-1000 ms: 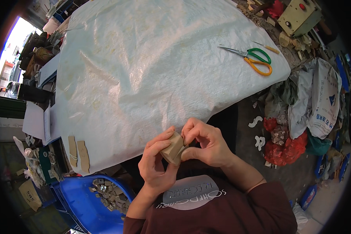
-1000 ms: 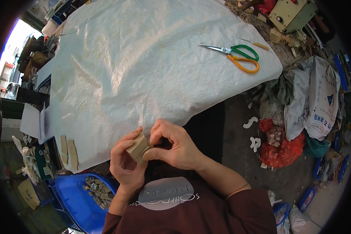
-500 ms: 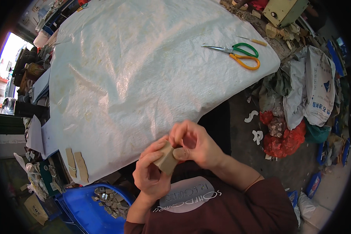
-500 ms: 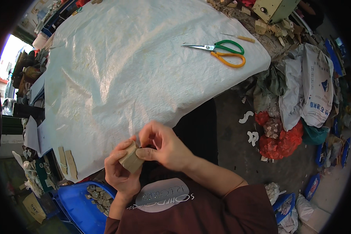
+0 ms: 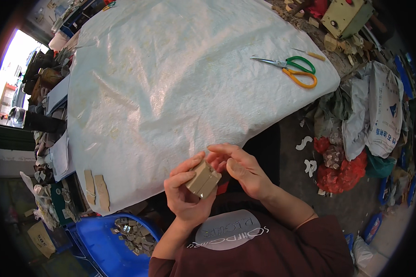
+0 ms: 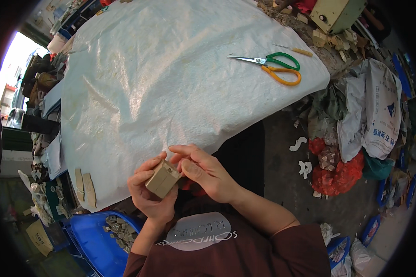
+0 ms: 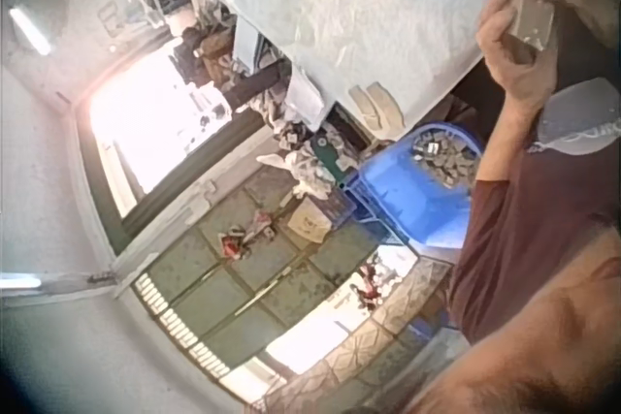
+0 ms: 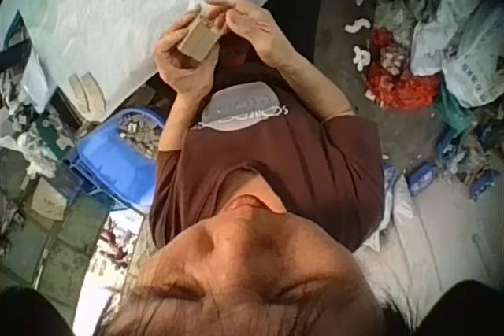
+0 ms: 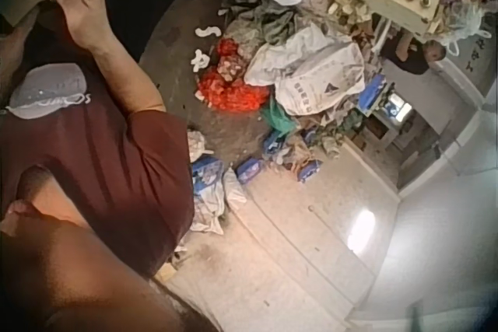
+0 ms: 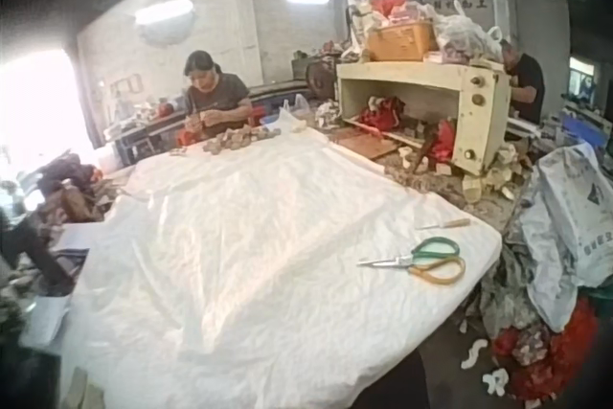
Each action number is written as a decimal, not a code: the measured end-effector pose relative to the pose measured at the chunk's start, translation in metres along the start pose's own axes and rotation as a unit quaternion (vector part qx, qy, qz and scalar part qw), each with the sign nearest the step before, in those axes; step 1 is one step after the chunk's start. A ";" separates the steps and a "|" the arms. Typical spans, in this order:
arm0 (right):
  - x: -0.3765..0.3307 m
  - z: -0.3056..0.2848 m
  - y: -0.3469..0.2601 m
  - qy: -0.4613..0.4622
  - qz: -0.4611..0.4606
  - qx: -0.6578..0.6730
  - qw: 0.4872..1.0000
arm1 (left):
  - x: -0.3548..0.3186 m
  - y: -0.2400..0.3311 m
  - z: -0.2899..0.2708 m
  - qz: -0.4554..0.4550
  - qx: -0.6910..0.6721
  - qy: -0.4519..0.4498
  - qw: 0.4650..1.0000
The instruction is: The person wraps small, light-colored rectangular objects with brown paper strips. They fold the paper around the object, trim the excess with scissors, and place the wrapped item into a blue bin. The process is repeated for multiple items.
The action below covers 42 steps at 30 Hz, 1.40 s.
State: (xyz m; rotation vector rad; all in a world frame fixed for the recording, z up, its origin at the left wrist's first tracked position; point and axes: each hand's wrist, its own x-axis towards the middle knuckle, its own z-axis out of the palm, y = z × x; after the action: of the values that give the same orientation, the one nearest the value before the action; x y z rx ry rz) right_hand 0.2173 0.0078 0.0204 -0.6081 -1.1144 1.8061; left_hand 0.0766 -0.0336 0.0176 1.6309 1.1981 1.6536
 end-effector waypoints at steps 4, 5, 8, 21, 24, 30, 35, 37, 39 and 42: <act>-0.005 0.007 -0.013 -0.013 0.092 -0.021 0.995 | 0.003 -0.008 0.001 0.047 0.021 -0.011 0.999; -0.004 0.006 -0.010 -0.015 0.091 -0.027 0.995 | 0.003 -0.010 0.001 0.049 0.014 -0.009 0.999; -0.004 0.007 -0.006 -0.002 0.088 -0.025 0.996 | 0.001 -0.013 0.004 0.054 -0.001 -0.007 0.998; -0.008 0.017 0.002 0.028 0.089 -0.076 0.993 | -0.006 -0.025 0.005 0.110 0.143 -0.006 0.984; -0.011 0.024 0.009 0.024 0.070 -0.060 0.995 | -0.005 -0.024 0.005 0.104 0.153 0.000 0.983; -0.011 0.031 0.017 0.011 -0.038 -0.265 0.963 | -0.006 -0.026 0.001 0.069 0.141 0.009 0.988; -0.004 0.001 0.006 -0.044 0.097 -0.075 0.991 | -0.004 -0.017 -0.004 -0.144 -0.079 0.057 0.985; 0.001 -0.018 0.014 -0.041 -0.017 -0.183 0.982 | 0.002 -0.011 -0.010 -0.227 -0.209 0.056 0.950; 0.006 -0.020 0.019 -0.055 -0.083 -0.226 0.969 | -0.001 -0.010 -0.011 -0.259 -0.294 0.051 0.919; 0.009 -0.012 0.020 -0.067 -0.083 -0.174 0.979 | -0.010 -0.008 -0.013 -0.302 -0.355 0.038 0.884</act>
State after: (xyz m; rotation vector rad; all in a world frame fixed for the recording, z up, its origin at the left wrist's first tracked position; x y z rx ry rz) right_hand 0.2134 0.0170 -0.0027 -0.5802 -1.5453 1.5377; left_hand 0.0640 -0.0413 0.0075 0.6527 0.8441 1.4791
